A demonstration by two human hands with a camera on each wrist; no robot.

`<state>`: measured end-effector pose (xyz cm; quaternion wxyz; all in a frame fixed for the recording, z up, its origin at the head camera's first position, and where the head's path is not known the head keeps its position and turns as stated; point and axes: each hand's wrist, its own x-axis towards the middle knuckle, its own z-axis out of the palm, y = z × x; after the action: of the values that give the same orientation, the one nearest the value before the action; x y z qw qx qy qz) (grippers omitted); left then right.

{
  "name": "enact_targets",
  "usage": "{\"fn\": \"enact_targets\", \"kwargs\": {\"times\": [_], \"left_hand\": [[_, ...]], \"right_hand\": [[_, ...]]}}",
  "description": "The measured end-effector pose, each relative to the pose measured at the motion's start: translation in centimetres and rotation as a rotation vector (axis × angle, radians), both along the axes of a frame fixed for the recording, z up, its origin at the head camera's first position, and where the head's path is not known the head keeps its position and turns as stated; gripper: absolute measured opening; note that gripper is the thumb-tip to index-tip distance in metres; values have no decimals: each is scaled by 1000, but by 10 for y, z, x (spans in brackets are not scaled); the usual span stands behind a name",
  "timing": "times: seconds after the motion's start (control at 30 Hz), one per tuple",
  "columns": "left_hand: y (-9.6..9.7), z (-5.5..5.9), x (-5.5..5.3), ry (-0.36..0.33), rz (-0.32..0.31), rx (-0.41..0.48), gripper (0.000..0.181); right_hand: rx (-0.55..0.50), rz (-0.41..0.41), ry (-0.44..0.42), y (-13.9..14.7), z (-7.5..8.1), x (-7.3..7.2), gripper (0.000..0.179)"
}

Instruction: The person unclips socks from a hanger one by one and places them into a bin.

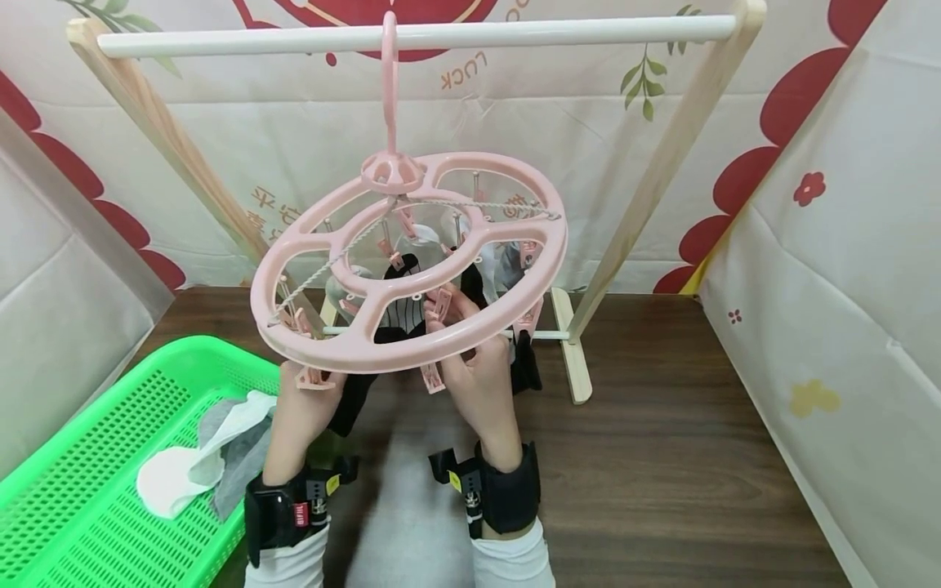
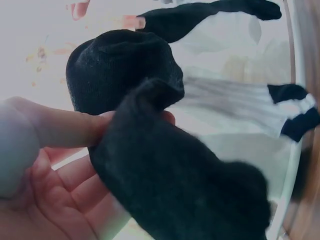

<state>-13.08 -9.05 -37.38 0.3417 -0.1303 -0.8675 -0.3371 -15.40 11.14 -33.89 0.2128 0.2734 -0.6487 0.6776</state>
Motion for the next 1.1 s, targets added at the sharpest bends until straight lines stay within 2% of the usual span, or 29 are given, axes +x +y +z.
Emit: {"fn": "enact_targets", "kwargs": {"times": [0.03,0.07,0.2,0.4,0.5,0.77,0.83,0.97,1.1], "left_hand": [[-2,1,1,-20,2,53,23],[-4,2,2,-33,12,69,26],[-11,5,7,-68,49,95,17],[-21,15,14,-125,96,115,16],[-26,20,19,-141,135,130,21],[-38,34,37,-223,207,222,33],[-41,37,42,-211,230,238,33],[-49,41,50,-153,339,240,33],[-55,42,58,-146,495,256,34]], "right_hand": [[5,-18,20,0,0,0,45],[3,-33,39,1,0,-1,46],[-33,-89,70,1,0,0,48],[-24,-134,0,2,-2,2,49],[-8,-125,-24,2,-2,3,52],[64,-121,-3,5,-2,4,54],[73,-119,-10,5,-1,5,54],[125,-109,-24,5,1,7,54],[272,-82,-22,9,5,10,55]]}}
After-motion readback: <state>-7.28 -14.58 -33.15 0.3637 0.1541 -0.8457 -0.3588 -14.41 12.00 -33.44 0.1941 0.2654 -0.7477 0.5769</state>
